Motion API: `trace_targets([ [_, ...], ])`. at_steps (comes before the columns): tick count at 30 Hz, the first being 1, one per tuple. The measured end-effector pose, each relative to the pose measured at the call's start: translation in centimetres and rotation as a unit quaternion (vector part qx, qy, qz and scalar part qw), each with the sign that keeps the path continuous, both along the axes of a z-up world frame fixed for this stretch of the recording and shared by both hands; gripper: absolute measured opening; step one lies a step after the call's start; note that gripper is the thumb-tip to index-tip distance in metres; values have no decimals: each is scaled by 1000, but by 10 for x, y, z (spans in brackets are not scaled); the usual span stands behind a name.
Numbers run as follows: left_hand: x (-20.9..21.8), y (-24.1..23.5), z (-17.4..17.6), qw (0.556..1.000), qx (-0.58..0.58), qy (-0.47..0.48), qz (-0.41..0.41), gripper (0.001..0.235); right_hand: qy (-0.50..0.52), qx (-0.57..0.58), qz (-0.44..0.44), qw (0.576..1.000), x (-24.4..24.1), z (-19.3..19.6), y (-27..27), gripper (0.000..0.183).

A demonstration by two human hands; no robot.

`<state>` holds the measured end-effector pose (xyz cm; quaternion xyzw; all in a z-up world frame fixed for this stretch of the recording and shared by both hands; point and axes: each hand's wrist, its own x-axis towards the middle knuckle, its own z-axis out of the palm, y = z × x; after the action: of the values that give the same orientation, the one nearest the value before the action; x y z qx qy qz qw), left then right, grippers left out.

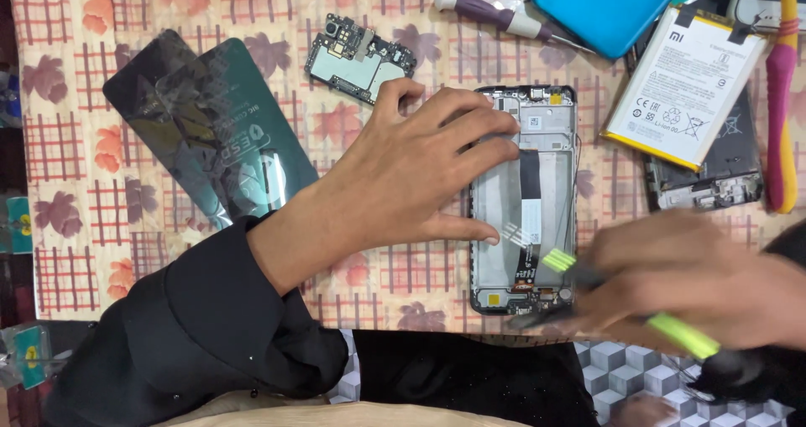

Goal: The person disassembles a smartphone on a patterned table, using a screwdriver and a plastic pry tool to remove screws, disconnect ribbon cables, and lift out the battery and motherboard. The person then cleans the interior with a brush and begins reassembly by reconnecting components.

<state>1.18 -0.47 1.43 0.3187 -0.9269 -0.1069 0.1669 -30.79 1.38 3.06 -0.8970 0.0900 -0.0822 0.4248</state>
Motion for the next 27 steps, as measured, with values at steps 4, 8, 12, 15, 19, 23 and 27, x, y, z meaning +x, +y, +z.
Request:
trace_targets([
  [4,1,1,0,1000,-4,-2,-1,80,-45,-47,-38,997,-51,-21,-50,15],
  [8,0,2,0,1000,-6,-7,1,81,-58,3,-323,945,-101,-60,-91,13],
  [12,1,2,1,1000,-12,-4,-2,80,4,23,-471,882,-109,-68,-109,11],
  [15,2,3,-2,1000,-14,-1,0,80,12,22,-378,925,-80,-51,-105,10],
  [19,3,4,1,1000,-15,3,0,78,-38,-7,-99,994,-25,-16,-76,8],
  [23,1,3,4,1000,-2,8,1,78,7,-50,-48,998,5,-12,-29,18],
  [27,3,4,2,1000,4,6,5,76,-61,-59,13,996,11,-18,-21,22],
])
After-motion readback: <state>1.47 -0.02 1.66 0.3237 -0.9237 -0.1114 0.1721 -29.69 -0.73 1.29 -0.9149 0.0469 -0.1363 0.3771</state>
